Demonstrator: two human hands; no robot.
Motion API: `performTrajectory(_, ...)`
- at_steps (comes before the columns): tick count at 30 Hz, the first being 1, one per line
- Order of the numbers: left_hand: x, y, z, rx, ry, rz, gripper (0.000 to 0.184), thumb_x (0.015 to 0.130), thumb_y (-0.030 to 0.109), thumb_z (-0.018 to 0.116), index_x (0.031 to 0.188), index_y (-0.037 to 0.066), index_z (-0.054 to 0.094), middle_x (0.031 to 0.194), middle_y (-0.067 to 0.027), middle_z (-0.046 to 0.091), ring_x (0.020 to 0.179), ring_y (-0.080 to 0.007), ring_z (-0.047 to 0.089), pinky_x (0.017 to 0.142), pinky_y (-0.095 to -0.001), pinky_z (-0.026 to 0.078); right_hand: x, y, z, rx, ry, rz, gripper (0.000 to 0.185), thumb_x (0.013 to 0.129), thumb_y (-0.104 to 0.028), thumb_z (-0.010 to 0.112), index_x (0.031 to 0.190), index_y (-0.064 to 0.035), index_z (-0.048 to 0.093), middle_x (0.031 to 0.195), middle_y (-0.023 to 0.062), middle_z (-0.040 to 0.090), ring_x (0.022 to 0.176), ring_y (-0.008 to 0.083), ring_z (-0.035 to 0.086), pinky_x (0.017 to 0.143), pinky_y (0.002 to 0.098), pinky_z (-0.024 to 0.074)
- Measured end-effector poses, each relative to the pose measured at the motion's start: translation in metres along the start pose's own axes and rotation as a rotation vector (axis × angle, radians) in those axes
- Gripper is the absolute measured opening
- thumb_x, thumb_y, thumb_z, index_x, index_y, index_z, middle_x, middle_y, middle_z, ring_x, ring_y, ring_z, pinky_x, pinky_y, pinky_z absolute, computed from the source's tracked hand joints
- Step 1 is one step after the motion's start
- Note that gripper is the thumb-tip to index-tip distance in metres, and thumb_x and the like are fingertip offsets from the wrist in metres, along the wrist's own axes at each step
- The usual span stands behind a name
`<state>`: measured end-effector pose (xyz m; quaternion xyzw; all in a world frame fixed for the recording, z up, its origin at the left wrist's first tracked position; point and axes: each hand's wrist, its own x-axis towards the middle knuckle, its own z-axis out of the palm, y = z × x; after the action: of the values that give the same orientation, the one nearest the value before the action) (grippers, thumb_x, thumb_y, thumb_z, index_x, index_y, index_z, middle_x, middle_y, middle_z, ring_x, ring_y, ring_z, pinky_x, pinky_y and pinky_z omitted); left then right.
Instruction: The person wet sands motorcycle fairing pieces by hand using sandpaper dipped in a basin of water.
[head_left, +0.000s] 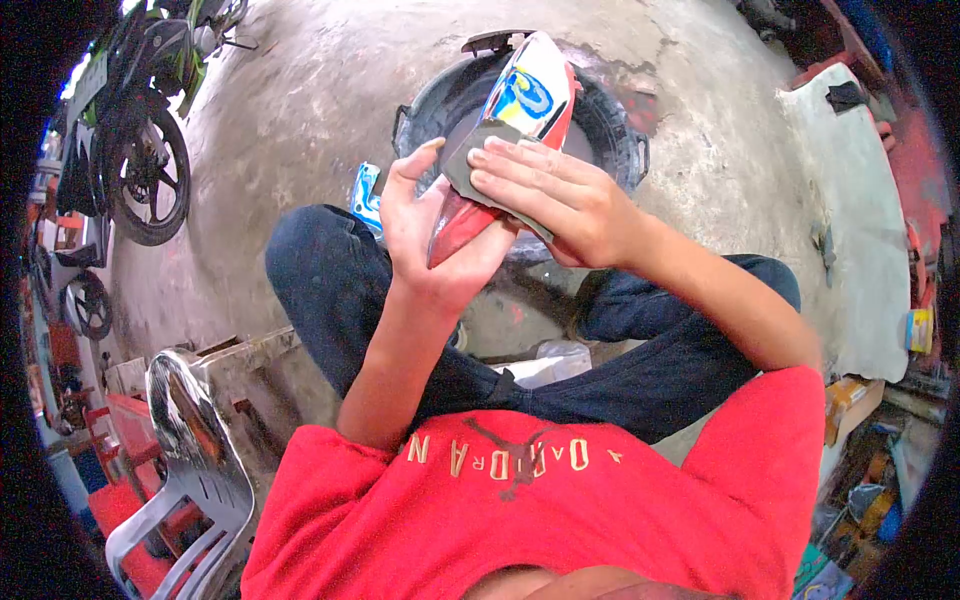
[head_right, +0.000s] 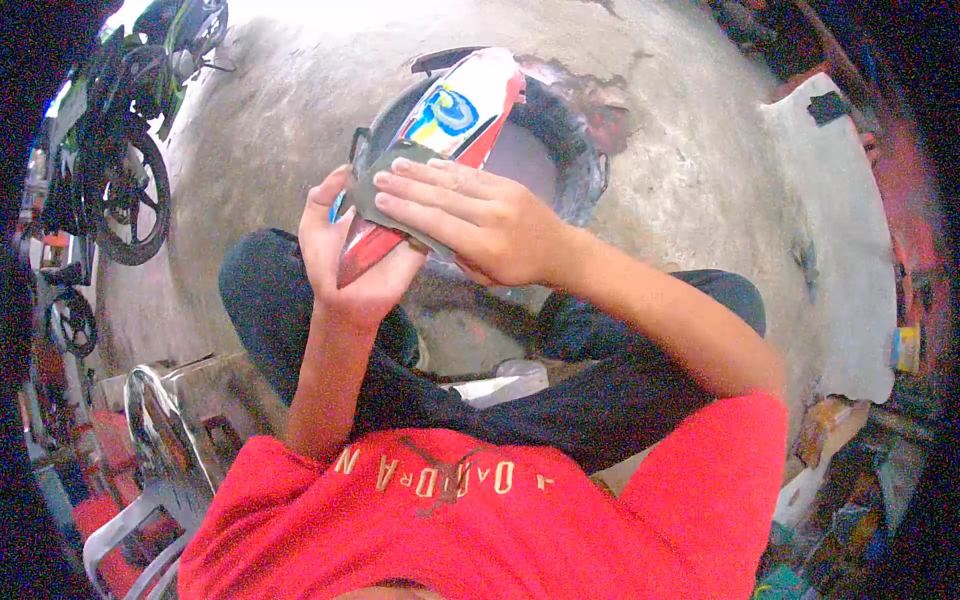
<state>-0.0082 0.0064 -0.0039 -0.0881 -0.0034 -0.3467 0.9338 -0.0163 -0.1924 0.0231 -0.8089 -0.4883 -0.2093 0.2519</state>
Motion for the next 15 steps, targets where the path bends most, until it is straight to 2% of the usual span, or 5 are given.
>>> performTrajectory(1,-0.001,0.002,-0.001,-0.094,-0.157,-0.070,0.069,0.092,0.041,0.052,0.141,-0.007,0.042,0.146,-0.0253,0.047,0.139,-0.0381,0.042,0.121,-0.0530,0.023,-0.004,0.009,0.001,0.023,0.025,0.004,0.044,0.092,-0.005,0.049,0.135,0.0028,0.056,0.138,0.0223,0.057,0.132,0.0363,0.053,0.112,0.0440,0.0407)
performTrajectory(4,0.003,-0.022,0.036,0.263,0.243,0.135,0.068,0.095,0.046,0.049,0.140,-0.005,0.045,0.143,-0.0234,0.050,0.133,-0.0325,0.049,0.118,-0.0477,0.029,-0.010,0.045,0.010,0.015,0.126,0.360,0.044,0.094,0.002,0.046,0.137,-0.0009,0.055,0.137,0.0208,0.058,0.130,0.0348,0.055,0.110,0.0420,0.0431)
performTrajectory(6,0.001,-0.016,0.033,0.168,0.165,0.068,0.067,0.097,0.046,0.048,0.140,-0.005,0.045,0.144,-0.0234,0.049,0.133,-0.0335,0.049,0.119,-0.0477,0.029,-0.009,0.038,0.009,-0.071,0.121,0.344,0.046,0.092,-0.002,0.048,0.137,0.0005,0.054,0.137,0.0211,0.058,0.129,0.0359,0.055,0.110,0.0425,0.0430)
performTrajectory(11,-0.004,0.004,-0.007,-0.040,-0.162,-0.085,0.065,0.094,0.041,0.053,0.138,-0.006,0.045,0.135,-0.0229,0.056,0.127,-0.0350,0.052,0.116,-0.0470,0.033,0.004,0.002,-0.005,-0.069,-0.018,-0.096,0.050,0.088,-0.018,0.054,0.132,0.0038,0.058,0.136,0.0187,0.059,0.128,0.0339,0.057,0.109,0.0442,0.0453)
performTrajectory(15,0.001,-0.019,0.037,0.275,0.210,0.097,0.061,0.100,0.041,0.044,0.139,-0.005,0.045,0.139,-0.0197,0.055,0.130,-0.0263,0.053,0.118,-0.0419,0.032,-0.012,0.046,0.004,-0.107,0.041,0.253,0.044,0.096,-0.008,0.045,0.138,-0.0004,0.054,0.137,0.0190,0.059,0.130,0.0339,0.055,0.108,0.0424,0.0451)
